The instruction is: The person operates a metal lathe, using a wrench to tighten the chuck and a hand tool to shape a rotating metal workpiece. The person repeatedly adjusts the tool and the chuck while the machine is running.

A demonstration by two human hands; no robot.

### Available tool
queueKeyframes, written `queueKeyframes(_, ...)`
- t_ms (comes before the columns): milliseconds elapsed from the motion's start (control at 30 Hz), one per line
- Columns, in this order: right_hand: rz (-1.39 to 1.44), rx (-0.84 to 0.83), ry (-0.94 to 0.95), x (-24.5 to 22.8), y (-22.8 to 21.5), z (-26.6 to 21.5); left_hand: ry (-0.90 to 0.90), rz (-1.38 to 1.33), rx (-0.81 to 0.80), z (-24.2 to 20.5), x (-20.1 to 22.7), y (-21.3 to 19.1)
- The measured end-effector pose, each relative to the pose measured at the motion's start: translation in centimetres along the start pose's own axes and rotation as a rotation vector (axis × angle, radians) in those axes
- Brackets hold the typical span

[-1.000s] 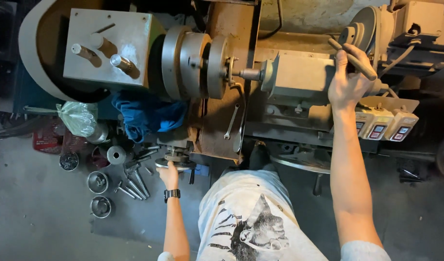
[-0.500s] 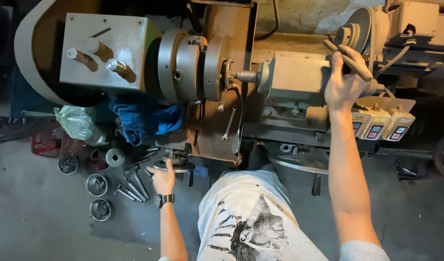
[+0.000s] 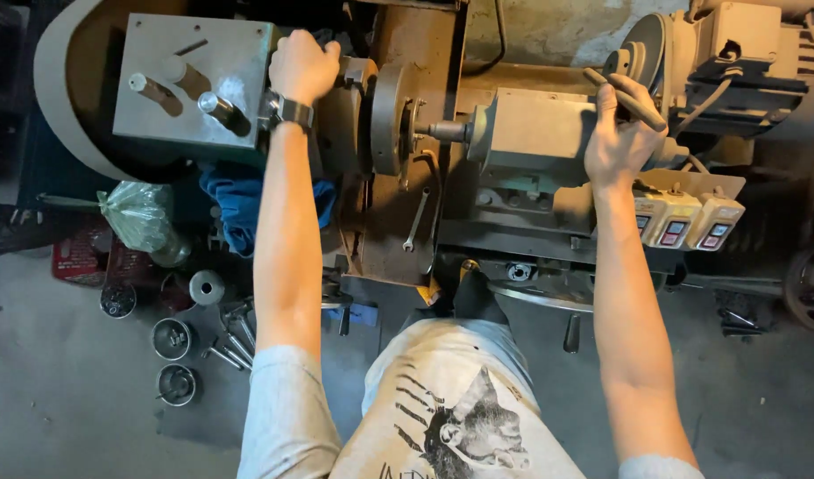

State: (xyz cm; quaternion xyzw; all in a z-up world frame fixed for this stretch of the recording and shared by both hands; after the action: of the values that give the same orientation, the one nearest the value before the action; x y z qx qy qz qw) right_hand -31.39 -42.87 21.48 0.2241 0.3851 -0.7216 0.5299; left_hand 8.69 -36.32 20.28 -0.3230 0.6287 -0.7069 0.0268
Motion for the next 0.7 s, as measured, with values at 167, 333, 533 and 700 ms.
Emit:
queueKeyframes(167, 0.025, -0.011, -0.006, 0.0, -0.1, -0.1, 0.162, -0.031, 0.357, -5.7, 1.3, -0.8)
queueKeyframes(333, -0.018, -0.010, 0.007, -0.3, 0.0, 0.1, 0.180, -0.499, 0.761, -15.1, -0.4, 4.0)
queueKeyframes(533, -0.024, -0.010, -0.032, -0.1, 0.2, 0.2, -0.186, -0.484, 0.478, -22.4, -3.5, 10.5)
queueKeyframes(700, -0.011, -0.009, 0.003, -0.2, 0.2, 0.1, 0.273, -0.324, 0.822, -16.1, 2.0, 1.1)
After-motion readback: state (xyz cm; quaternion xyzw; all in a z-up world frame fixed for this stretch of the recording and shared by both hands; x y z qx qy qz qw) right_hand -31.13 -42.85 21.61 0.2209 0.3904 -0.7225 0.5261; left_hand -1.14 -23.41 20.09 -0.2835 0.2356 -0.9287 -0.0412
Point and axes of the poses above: each hand's wrist, its own z-axis towards the middle knuckle, its own y-axis out of the palm, x = y × z, the point moved 1 cm from there along z, towards the middle knuckle, and after that the axes turned 1 degree about y, right-handed, at the moved point
